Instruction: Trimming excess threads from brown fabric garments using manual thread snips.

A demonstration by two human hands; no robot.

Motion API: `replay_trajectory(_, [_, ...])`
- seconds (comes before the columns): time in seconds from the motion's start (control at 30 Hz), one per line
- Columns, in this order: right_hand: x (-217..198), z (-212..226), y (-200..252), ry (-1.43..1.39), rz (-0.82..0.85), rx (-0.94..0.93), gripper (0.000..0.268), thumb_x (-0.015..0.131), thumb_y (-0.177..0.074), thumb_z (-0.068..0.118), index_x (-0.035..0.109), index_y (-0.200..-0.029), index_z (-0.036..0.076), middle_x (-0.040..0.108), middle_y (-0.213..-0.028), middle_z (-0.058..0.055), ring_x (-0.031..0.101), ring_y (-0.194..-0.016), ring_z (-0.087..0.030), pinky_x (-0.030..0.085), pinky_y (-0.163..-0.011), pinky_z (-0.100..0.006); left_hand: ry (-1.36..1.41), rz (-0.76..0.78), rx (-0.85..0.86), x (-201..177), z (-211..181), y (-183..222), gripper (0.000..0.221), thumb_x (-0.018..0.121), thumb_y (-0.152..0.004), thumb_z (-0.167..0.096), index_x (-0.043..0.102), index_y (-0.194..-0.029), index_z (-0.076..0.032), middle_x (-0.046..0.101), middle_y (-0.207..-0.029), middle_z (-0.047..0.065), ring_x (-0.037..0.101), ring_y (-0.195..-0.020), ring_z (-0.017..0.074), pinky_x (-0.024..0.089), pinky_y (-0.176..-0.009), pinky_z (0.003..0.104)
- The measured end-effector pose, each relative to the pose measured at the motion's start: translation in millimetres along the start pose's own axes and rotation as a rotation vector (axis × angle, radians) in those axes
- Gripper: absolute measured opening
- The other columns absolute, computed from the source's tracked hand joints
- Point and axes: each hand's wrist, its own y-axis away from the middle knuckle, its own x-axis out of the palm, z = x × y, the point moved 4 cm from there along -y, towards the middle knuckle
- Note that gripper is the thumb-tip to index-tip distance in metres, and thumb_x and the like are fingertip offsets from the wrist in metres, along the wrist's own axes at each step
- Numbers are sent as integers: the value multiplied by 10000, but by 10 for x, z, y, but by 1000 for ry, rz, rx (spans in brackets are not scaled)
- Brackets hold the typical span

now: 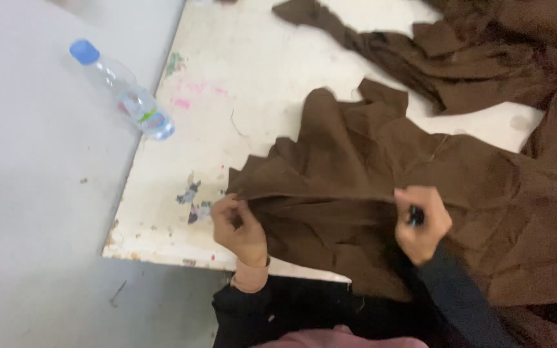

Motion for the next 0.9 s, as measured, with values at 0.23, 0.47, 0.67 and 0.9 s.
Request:
replay_trajectory(0.23, [-36,285,601,-82,849,-202,365,395,-660,-45,587,-905,144,525,-775,25,481,-463,-149,417,-429,-228,255,-55,3,-166,243,-172,293,316,-623,188,403,-722,-74,459,-762,73,448,-718,169,399,-575,216])
replay_trajectory(0.47, [-566,-60,-318,84,431,43,182,510,-772,-126,555,-808,47,613,-917,-104,594,-901,-220,445,-845,-315,75,46,-245,-306,380,-215,195,450,-848,33,386,-1007,-60,460,-1036,103,467,-843,175,403,-651,233])
replay_trajectory(0.67, [-378,-1073,-675,311,243,197,219,508,-939,36,557,-1132,-55,534,-1099,-224,504,-996,-317,403,-792,-387,-68,114,378,-256,191,-3,230,517,-838,-74,405,-1021,7,458,-1083,181,454,-1055,331,375,-922,421])
replay_trajectory(0.9, [-179,-1596,-386,397,373,184,188,573,-888,204,644,-981,56,601,-934,-122,564,-834,-274,417,-712,-352,-129,409,186,23,220,-21,567,585,-802,-142,300,-1258,38,449,-1174,159,479,-916,274,379,-859,392])
